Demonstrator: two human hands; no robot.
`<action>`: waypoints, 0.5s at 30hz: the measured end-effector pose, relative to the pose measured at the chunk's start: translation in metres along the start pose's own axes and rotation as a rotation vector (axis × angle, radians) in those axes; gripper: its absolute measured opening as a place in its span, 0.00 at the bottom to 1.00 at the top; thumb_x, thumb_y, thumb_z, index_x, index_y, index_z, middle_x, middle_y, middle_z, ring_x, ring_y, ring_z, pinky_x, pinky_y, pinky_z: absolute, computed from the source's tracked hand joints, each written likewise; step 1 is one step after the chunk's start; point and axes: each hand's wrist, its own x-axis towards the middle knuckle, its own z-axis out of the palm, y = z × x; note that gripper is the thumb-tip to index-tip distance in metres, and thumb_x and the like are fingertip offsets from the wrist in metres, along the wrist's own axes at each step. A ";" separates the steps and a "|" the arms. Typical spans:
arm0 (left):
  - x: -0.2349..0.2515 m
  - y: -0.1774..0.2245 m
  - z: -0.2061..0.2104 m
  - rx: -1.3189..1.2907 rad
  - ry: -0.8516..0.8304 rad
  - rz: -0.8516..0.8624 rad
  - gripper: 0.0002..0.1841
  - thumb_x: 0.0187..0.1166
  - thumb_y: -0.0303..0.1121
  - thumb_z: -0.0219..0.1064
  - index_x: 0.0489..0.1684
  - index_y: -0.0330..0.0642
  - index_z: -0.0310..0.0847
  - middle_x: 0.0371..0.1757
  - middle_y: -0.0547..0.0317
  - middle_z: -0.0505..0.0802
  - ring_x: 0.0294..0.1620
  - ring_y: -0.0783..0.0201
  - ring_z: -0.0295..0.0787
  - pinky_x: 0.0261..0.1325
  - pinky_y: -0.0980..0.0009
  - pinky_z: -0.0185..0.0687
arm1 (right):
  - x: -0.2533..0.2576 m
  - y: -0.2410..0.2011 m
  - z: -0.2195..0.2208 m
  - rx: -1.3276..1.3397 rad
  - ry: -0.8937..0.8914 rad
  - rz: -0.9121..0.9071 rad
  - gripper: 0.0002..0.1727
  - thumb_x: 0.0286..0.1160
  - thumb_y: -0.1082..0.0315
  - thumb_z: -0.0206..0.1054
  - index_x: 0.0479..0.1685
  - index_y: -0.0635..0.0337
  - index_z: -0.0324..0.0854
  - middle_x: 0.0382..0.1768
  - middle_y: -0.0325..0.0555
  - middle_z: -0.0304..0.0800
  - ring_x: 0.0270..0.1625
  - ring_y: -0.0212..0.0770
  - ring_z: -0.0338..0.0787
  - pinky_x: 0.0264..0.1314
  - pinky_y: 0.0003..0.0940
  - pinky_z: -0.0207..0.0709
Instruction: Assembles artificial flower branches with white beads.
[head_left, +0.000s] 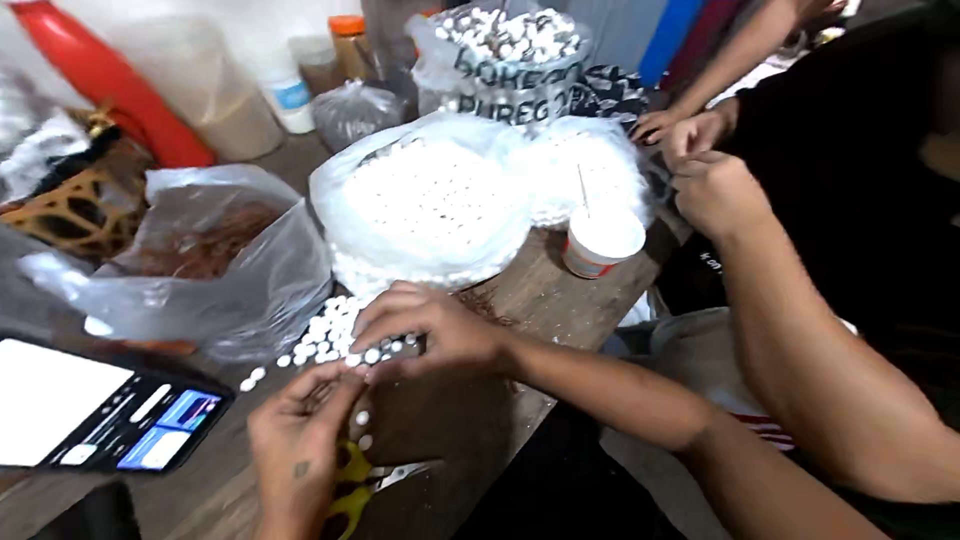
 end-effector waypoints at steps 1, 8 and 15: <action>0.000 0.001 0.000 -0.008 0.002 -0.007 0.05 0.72 0.24 0.69 0.35 0.44 0.89 0.30 0.79 0.93 0.30 0.84 0.88 0.36 0.84 0.85 | 0.000 -0.001 -0.001 0.006 -0.001 -0.003 0.14 0.71 0.67 0.77 0.50 0.67 0.94 0.53 0.53 0.94 0.59 0.47 0.89 0.64 0.43 0.82; -0.001 0.001 0.002 -0.064 0.014 -0.043 0.08 0.69 0.20 0.67 0.34 0.44 0.90 0.30 0.77 0.94 0.30 0.82 0.89 0.37 0.83 0.86 | 0.000 -0.002 -0.001 -0.012 -0.023 -0.046 0.12 0.72 0.68 0.75 0.49 0.65 0.94 0.50 0.55 0.93 0.55 0.49 0.90 0.57 0.46 0.84; -0.005 0.000 0.001 -0.081 0.005 -0.054 0.10 0.69 0.19 0.68 0.33 0.47 0.90 0.28 0.79 0.93 0.29 0.83 0.88 0.36 0.83 0.86 | 0.002 -0.004 -0.001 -0.009 -0.005 -0.080 0.09 0.69 0.71 0.76 0.43 0.67 0.94 0.48 0.57 0.93 0.55 0.50 0.90 0.57 0.45 0.84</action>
